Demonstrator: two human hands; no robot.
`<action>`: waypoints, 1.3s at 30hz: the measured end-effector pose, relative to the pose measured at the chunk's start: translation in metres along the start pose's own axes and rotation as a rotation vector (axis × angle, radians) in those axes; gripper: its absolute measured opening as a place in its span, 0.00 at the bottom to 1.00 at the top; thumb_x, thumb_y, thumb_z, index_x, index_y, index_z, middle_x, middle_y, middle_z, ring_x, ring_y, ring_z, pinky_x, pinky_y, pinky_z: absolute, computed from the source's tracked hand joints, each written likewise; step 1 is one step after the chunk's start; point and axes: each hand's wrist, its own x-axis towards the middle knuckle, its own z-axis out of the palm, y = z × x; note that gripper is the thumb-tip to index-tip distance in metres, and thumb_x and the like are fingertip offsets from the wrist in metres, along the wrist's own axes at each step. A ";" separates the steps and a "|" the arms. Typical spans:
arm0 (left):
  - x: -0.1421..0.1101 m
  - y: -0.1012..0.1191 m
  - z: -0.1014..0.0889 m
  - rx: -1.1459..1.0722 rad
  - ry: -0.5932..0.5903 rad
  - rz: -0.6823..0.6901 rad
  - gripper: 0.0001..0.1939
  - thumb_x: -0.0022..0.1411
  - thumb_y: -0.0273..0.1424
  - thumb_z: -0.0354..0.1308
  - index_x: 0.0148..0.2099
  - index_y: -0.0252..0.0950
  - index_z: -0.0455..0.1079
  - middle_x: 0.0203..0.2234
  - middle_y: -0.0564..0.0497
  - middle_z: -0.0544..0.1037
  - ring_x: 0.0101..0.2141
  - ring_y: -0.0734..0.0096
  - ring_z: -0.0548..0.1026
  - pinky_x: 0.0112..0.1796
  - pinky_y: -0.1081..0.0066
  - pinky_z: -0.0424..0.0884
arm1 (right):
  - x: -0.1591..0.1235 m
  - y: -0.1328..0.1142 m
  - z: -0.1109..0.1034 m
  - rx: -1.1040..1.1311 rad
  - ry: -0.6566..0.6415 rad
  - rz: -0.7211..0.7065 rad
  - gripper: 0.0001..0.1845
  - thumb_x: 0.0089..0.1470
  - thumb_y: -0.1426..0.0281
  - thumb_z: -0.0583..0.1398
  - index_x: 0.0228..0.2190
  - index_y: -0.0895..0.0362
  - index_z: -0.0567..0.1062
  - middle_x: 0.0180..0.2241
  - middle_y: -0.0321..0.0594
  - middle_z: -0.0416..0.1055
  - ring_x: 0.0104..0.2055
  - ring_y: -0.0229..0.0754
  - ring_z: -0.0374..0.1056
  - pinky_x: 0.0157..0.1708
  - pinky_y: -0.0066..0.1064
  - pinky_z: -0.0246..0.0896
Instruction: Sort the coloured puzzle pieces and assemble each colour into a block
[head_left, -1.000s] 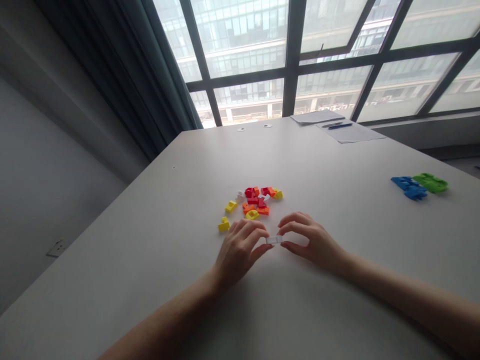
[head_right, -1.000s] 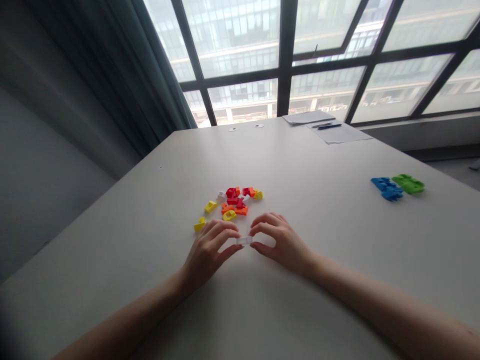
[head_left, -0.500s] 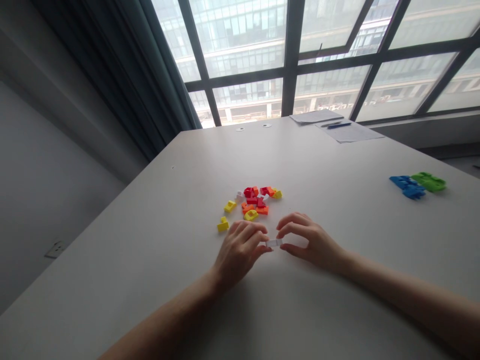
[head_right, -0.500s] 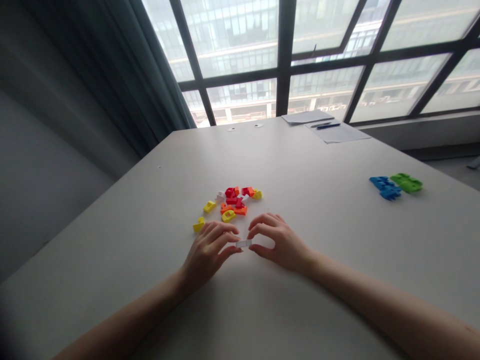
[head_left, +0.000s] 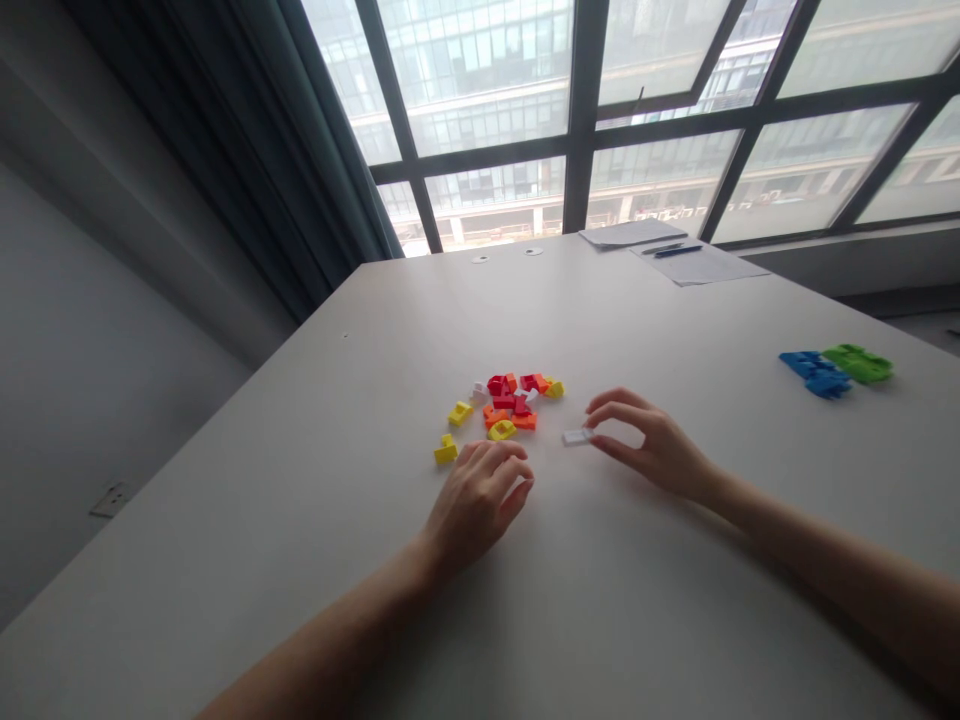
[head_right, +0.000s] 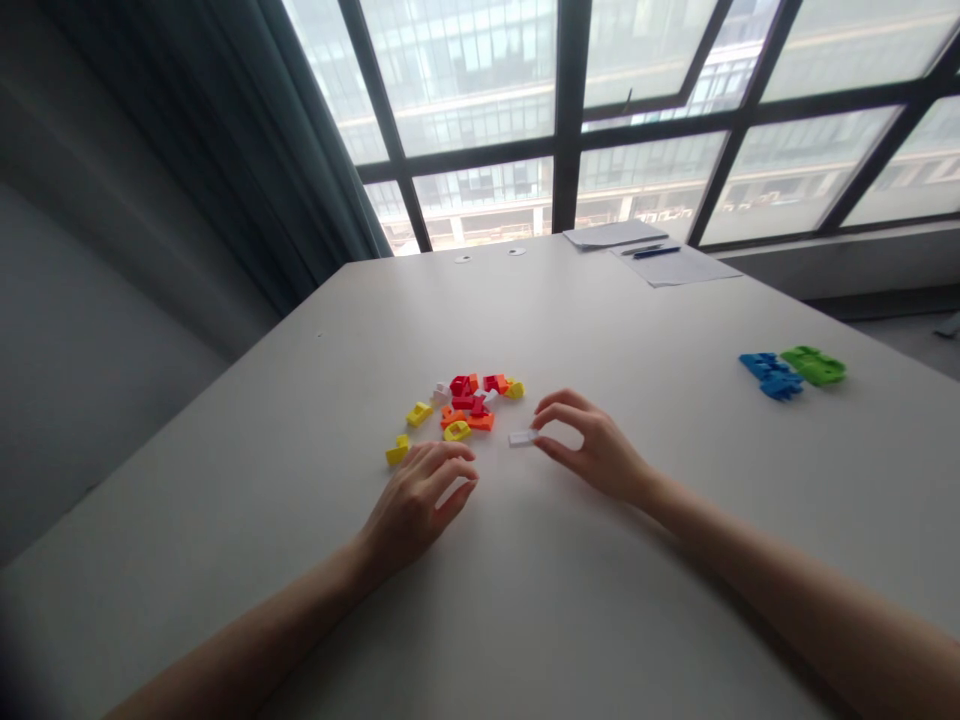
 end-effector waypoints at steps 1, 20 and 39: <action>0.000 0.000 0.000 0.001 -0.002 -0.003 0.02 0.65 0.25 0.55 0.38 0.37 0.67 0.40 0.49 0.75 0.40 0.67 0.71 0.45 0.65 0.67 | 0.001 0.010 -0.006 -0.027 0.036 0.040 0.08 0.58 0.63 0.60 0.35 0.53 0.75 0.42 0.44 0.71 0.44 0.45 0.70 0.45 0.39 0.67; -0.001 -0.002 0.004 0.000 -0.060 -0.040 0.05 0.65 0.25 0.53 0.42 0.37 0.68 0.42 0.48 0.75 0.42 0.65 0.72 0.46 0.63 0.67 | 0.005 0.063 -0.022 -0.245 0.170 0.352 0.10 0.52 0.64 0.60 0.34 0.55 0.77 0.41 0.42 0.71 0.27 0.37 0.66 0.35 0.36 0.68; -0.001 -0.002 0.004 -0.004 -0.067 -0.046 0.06 0.64 0.24 0.52 0.42 0.38 0.68 0.41 0.49 0.75 0.42 0.65 0.72 0.46 0.62 0.67 | 0.005 0.063 -0.021 -0.264 0.132 0.343 0.13 0.55 0.62 0.57 0.37 0.55 0.77 0.40 0.44 0.71 0.35 0.43 0.69 0.39 0.36 0.66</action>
